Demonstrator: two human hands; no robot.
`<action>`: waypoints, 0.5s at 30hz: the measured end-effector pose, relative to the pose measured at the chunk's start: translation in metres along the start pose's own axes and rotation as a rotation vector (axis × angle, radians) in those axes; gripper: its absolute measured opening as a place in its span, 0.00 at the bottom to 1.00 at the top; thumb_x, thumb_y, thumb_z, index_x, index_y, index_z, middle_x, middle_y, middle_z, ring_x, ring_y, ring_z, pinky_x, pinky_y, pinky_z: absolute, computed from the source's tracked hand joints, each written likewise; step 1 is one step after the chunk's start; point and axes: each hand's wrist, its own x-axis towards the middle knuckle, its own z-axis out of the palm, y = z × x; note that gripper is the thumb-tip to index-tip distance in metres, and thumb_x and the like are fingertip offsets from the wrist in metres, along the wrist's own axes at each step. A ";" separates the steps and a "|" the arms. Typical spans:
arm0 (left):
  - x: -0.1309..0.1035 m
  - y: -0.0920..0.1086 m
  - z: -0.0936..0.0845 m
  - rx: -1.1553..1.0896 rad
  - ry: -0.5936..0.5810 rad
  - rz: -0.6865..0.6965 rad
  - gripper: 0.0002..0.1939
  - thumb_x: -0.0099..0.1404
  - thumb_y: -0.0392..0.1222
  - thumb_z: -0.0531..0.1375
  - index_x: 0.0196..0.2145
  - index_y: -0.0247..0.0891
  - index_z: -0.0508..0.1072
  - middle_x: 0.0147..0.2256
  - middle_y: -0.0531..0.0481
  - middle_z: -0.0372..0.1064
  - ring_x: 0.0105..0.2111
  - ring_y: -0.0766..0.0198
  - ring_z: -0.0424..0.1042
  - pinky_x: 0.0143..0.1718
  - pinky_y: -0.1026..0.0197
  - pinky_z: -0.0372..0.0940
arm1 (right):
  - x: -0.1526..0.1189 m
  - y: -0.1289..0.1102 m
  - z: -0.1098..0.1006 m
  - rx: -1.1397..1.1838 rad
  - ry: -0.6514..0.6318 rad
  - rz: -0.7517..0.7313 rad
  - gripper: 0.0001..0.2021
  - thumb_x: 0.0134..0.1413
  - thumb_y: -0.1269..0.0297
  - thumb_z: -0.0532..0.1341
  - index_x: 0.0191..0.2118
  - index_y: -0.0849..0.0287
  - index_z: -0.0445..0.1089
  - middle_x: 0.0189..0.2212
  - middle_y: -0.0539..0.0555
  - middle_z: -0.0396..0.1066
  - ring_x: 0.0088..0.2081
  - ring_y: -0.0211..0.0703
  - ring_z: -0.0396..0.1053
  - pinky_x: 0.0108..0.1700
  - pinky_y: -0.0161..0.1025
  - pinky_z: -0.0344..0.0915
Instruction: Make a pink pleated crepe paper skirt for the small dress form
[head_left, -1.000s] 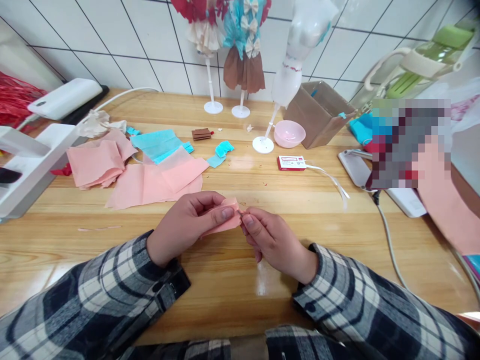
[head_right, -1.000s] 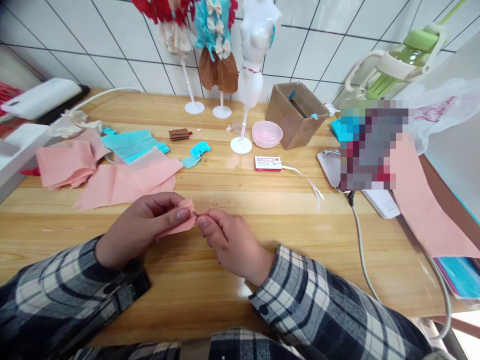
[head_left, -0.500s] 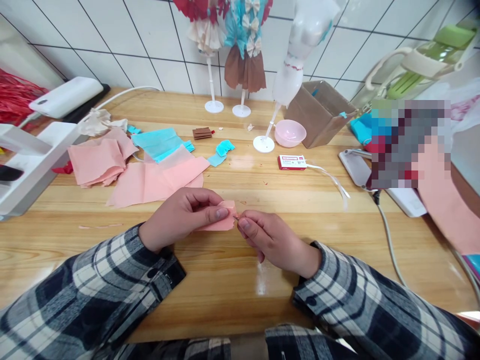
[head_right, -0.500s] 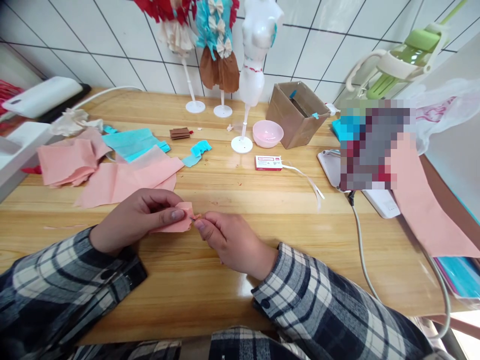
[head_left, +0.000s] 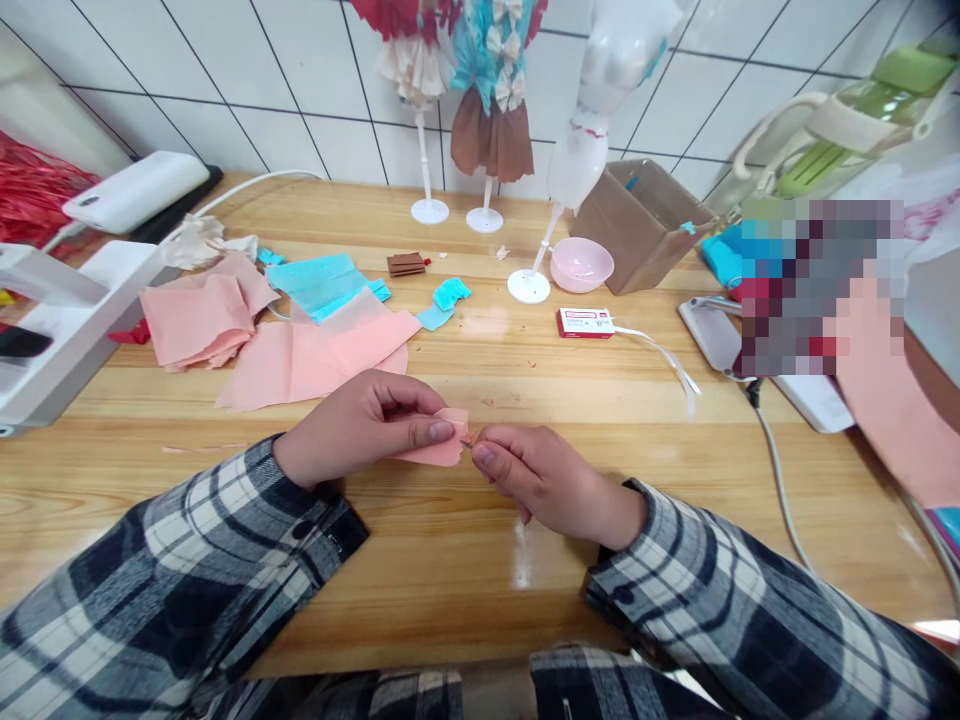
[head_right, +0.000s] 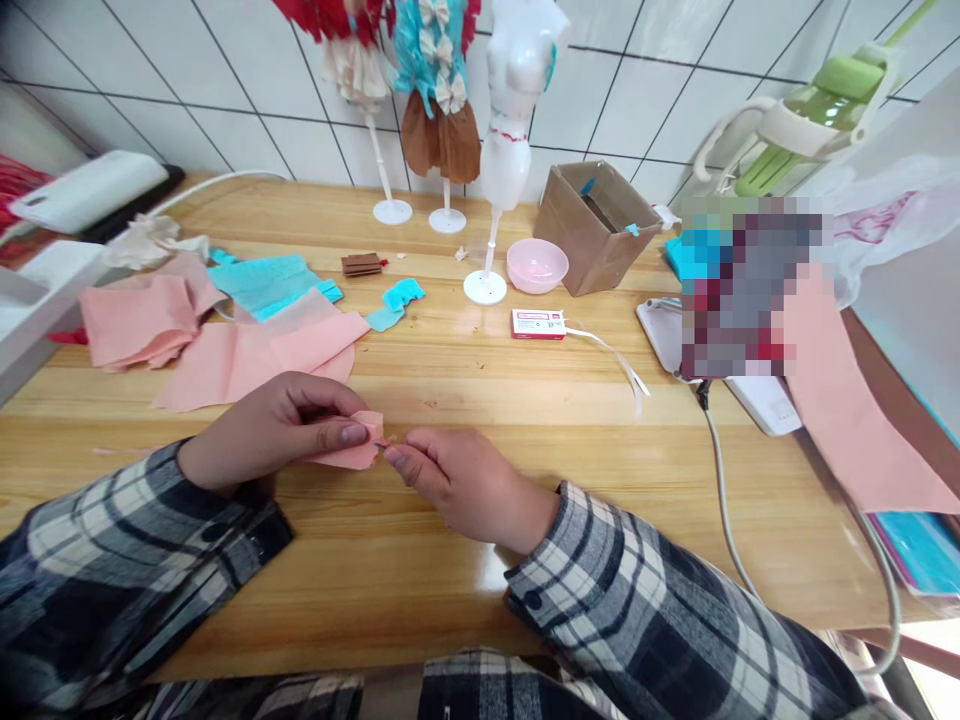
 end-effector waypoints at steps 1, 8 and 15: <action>0.000 0.000 0.000 -0.003 0.003 -0.003 0.13 0.55 0.50 0.67 0.28 0.37 0.80 0.24 0.49 0.74 0.25 0.64 0.68 0.25 0.66 0.63 | 0.000 0.000 0.000 0.000 0.004 0.004 0.22 0.66 0.48 0.47 0.25 0.56 0.54 0.18 0.45 0.54 0.20 0.33 0.54 0.21 0.31 0.52; 0.000 0.005 0.005 -0.028 0.028 -0.010 0.15 0.56 0.52 0.66 0.25 0.36 0.77 0.22 0.51 0.71 0.23 0.67 0.64 0.22 0.68 0.59 | 0.000 0.001 0.001 -0.005 0.039 -0.003 0.22 0.66 0.47 0.45 0.25 0.56 0.55 0.19 0.46 0.56 0.21 0.33 0.56 0.21 0.31 0.52; 0.001 0.003 0.002 -0.007 0.017 0.003 0.14 0.56 0.51 0.66 0.26 0.36 0.78 0.23 0.51 0.71 0.22 0.68 0.64 0.23 0.68 0.60 | 0.001 0.003 0.001 -0.031 0.030 -0.006 0.21 0.67 0.49 0.46 0.26 0.56 0.55 0.19 0.46 0.56 0.21 0.33 0.56 0.21 0.31 0.52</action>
